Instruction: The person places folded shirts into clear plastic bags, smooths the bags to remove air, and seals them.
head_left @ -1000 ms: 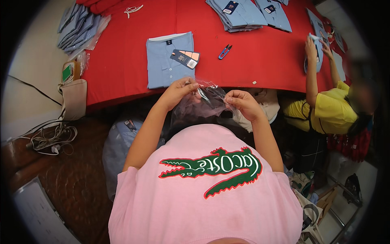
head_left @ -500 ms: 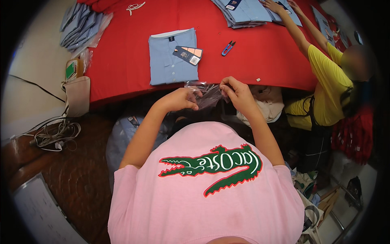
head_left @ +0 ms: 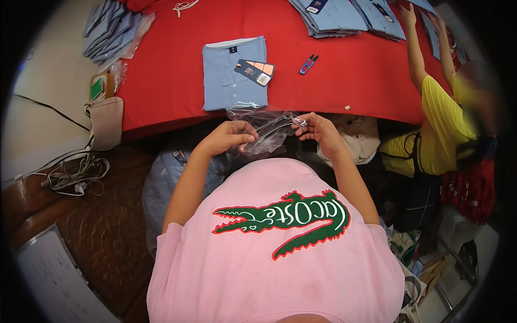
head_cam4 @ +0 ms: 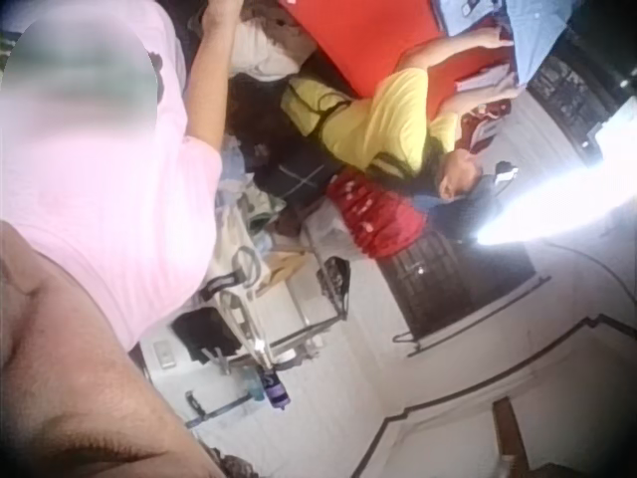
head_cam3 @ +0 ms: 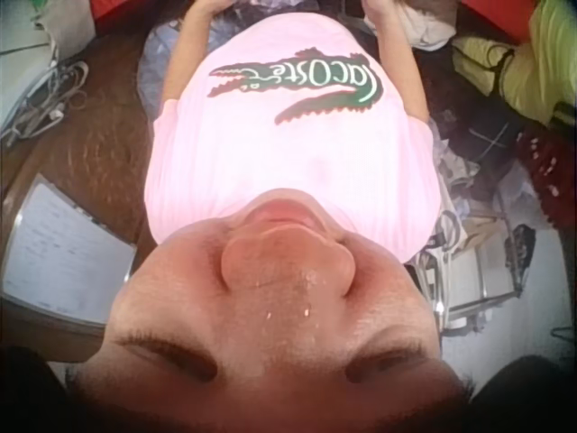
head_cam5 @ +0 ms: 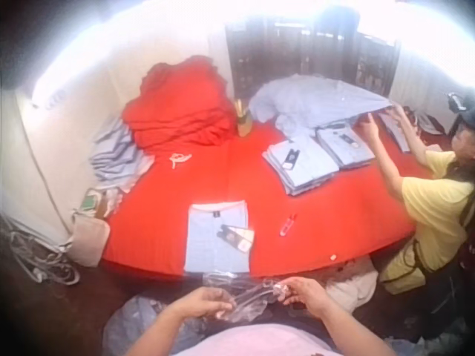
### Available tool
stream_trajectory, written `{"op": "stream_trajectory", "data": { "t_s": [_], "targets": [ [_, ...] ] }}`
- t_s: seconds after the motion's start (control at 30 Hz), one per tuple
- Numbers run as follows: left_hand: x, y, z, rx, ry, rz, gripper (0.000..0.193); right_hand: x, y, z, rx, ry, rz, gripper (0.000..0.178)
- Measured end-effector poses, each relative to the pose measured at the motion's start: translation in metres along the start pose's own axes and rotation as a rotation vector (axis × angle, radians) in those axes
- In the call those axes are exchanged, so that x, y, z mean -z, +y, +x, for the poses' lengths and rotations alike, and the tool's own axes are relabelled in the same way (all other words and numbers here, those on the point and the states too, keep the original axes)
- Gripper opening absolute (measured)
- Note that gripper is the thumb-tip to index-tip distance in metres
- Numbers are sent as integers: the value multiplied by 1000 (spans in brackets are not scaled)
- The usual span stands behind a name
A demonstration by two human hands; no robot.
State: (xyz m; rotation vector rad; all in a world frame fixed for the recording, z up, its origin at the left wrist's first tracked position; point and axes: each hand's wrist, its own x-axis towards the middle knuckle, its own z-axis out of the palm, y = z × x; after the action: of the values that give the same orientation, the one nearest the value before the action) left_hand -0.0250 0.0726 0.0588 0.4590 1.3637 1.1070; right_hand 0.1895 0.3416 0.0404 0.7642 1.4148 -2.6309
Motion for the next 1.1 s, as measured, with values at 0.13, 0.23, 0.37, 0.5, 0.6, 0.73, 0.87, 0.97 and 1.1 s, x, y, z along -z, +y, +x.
{"op": "stream_trajectory", "data": {
  "t_s": [0.13,0.23,0.37,0.5,0.6,0.73,0.87,0.97,1.1],
  "targets": [
    [-5,-2,4,-40,23,21,30,-11,-2,13,207,121,-220,20],
    [-3,-10,8,-16,-1,77,36,-10,-3,19,291,211,-268,14],
    [2,-21,12,48,-78,184,40,-7,-13,17,429,225,-647,14],
    [11,-31,11,70,-96,150,42,-9,-15,20,417,113,-571,14],
    [11,-30,2,-22,-11,40,33,-14,-11,27,350,-31,-270,12],
    [16,-35,-13,-150,224,-149,27,-22,11,37,193,-161,-68,11],
    [30,-64,-18,-199,404,-51,24,-25,42,51,110,-79,-102,17],
    [39,-78,-21,-111,423,116,24,-19,55,68,96,62,-377,22],
    [48,-69,-10,-302,731,680,20,-8,60,98,77,94,-512,23]
  ]
}}
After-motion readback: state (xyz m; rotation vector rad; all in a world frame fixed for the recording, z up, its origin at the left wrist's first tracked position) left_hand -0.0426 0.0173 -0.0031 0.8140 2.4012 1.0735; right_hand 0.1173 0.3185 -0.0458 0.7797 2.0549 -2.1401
